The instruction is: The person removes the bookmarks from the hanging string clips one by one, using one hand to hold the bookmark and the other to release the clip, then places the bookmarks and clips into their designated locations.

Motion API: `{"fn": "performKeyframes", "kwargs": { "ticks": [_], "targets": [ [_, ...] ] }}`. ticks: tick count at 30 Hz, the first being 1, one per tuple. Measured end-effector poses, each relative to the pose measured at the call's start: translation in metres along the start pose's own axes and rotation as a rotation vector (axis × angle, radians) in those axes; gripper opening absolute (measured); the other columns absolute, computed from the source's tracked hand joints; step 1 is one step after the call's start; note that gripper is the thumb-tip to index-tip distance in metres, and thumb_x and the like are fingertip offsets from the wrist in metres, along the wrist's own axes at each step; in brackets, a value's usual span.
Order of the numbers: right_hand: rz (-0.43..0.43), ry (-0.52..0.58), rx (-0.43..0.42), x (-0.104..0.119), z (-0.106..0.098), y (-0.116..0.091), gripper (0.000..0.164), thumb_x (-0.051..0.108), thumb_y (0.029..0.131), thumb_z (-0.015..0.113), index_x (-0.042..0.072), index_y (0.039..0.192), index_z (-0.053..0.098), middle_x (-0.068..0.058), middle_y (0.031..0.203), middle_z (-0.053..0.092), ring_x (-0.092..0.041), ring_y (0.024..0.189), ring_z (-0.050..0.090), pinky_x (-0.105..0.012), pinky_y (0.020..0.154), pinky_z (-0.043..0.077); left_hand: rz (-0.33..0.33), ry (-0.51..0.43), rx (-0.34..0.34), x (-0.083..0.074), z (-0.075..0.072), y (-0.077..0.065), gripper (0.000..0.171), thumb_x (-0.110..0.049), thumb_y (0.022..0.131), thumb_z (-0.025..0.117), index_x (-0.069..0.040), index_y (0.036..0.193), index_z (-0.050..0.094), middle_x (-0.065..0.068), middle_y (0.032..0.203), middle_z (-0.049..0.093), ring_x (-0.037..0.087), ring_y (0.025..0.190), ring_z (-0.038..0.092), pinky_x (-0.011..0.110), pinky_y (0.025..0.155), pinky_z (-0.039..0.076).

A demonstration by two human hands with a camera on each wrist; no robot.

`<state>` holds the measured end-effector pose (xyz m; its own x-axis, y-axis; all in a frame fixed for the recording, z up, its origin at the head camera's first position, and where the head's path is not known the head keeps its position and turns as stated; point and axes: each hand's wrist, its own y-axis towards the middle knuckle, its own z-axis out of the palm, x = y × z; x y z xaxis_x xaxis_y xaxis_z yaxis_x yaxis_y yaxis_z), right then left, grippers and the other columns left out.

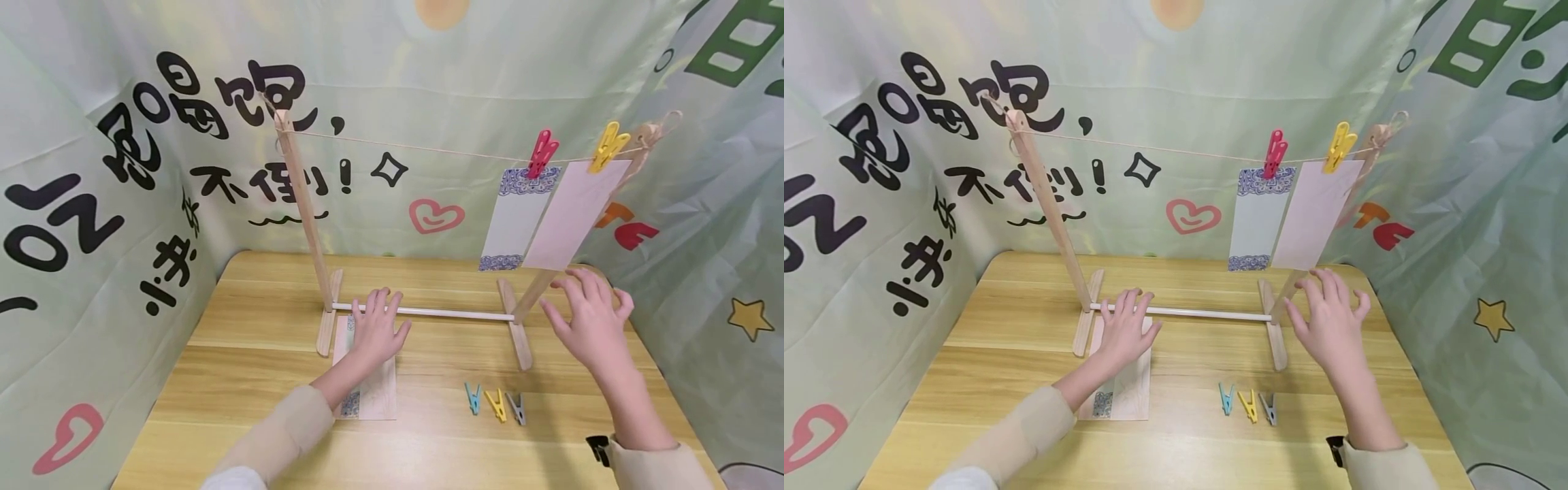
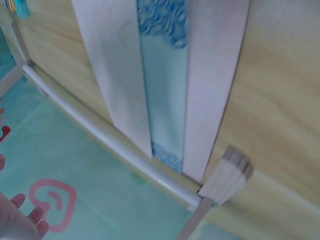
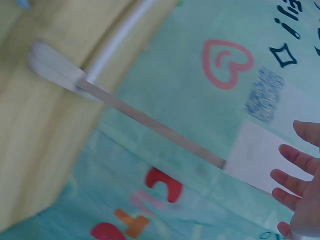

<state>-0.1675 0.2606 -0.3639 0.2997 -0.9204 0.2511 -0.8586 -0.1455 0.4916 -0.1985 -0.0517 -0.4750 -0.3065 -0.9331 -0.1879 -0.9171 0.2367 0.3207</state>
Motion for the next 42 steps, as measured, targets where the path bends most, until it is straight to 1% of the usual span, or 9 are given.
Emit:
{"fn": "performKeyframes", "kwargs": {
  "ticks": [3, 8, 13, 17, 22, 27, 34, 42],
  "targets": [
    [-0.026, -0.01, -0.023, 0.004, -0.009, 0.011, 0.031, 0.014, 0.078, 0.069, 0.002, 0.103, 0.055, -0.024, 0.123, 0.043, -0.042, 0.118, 0.032, -0.063, 0.091, 0.008, 0.017, -0.014, -0.014, -0.002, -0.004, 0.008, 0.051, -0.046, 0.089, 0.049, -0.017, 0.13, 0.041, 0.011, 0.132, 0.039, 0.029, 0.125, 0.03, 0.059, 0.097, 0.016],
    [-0.042, -0.008, -0.042, 0.011, -0.023, 0.025, 0.033, 0.012, 0.077, 0.071, 0.001, 0.104, 0.054, -0.023, 0.124, 0.041, -0.041, 0.12, 0.029, -0.062, 0.093, 0.005, 0.049, -0.052, -0.043, -0.007, -0.009, 0.021, 0.05, -0.046, 0.089, 0.048, -0.016, 0.129, 0.043, 0.011, 0.131, 0.04, 0.028, 0.124, 0.03, 0.058, 0.097, 0.015],
    [-0.06, 0.0, -0.068, 0.017, -0.035, 0.037, 0.034, 0.011, 0.078, 0.069, 0.0, 0.106, 0.054, -0.023, 0.126, 0.04, -0.04, 0.123, 0.027, -0.06, 0.094, 0.004, 0.058, -0.071, -0.044, -0.012, -0.015, 0.033, 0.05, -0.045, 0.09, 0.048, -0.016, 0.13, 0.041, 0.011, 0.132, 0.04, 0.028, 0.125, 0.03, 0.057, 0.097, 0.013],
    [-0.09, 0.006, -0.112, 0.021, -0.044, 0.047, 0.035, 0.012, 0.079, 0.068, 0.0, 0.108, 0.053, -0.022, 0.127, 0.039, -0.038, 0.124, 0.026, -0.058, 0.095, 0.002, 0.059, -0.091, -0.042, -0.018, -0.02, 0.042, 0.05, -0.044, 0.09, 0.049, -0.016, 0.131, 0.041, 0.011, 0.132, 0.039, 0.027, 0.125, 0.03, 0.057, 0.098, 0.012],
    [-0.141, 0.016, -0.194, 0.023, -0.055, 0.057, 0.034, 0.011, 0.079, 0.069, 0.0, 0.107, 0.054, -0.022, 0.126, 0.041, -0.038, 0.124, 0.028, -0.055, 0.095, 0.003, 0.075, -0.118, -0.032, -0.026, -0.024, 0.054, 0.051, -0.044, 0.09, 0.048, -0.016, 0.132, 0.041, 0.009, 0.134, 0.037, 0.026, 0.126, 0.029, 0.059, 0.099, 0.013],
    [-0.187, 0.015, -0.251, 0.025, -0.064, 0.066, 0.037, 0.009, 0.078, 0.07, 0.0, 0.109, 0.053, -0.022, 0.126, 0.042, -0.036, 0.124, 0.029, -0.054, 0.094, 0.005, 0.09, -0.104, -0.023, -0.035, -0.029, 0.064, 0.051, -0.045, 0.09, 0.047, -0.017, 0.132, 0.04, 0.008, 0.135, 0.036, 0.025, 0.127, 0.027, 0.057, 0.1, 0.012],
    [-0.197, 0.038, -0.319, 0.035, -0.077, 0.079, 0.039, 0.007, 0.078, 0.071, -0.001, 0.112, 0.053, -0.019, 0.129, 0.041, -0.032, 0.127, 0.028, -0.05, 0.097, 0.002, 0.118, -0.104, -0.058, -0.045, -0.035, 0.077, 0.05, -0.047, 0.091, 0.045, -0.019, 0.132, 0.041, 0.007, 0.135, 0.038, 0.023, 0.126, 0.029, 0.056, 0.1, 0.013],
    [-0.219, 0.023, -0.337, 0.046, -0.091, 0.097, 0.037, 0.012, 0.083, 0.066, -0.001, 0.114, 0.053, -0.018, 0.131, 0.04, -0.028, 0.13, 0.025, -0.046, 0.098, 0.0, 0.135, -0.112, -0.05, -0.057, -0.039, 0.087, 0.052, -0.049, 0.092, 0.042, -0.02, 0.134, 0.038, 0.006, 0.137, 0.037, 0.022, 0.126, 0.028, 0.056, 0.1, 0.013]
  ]
}}
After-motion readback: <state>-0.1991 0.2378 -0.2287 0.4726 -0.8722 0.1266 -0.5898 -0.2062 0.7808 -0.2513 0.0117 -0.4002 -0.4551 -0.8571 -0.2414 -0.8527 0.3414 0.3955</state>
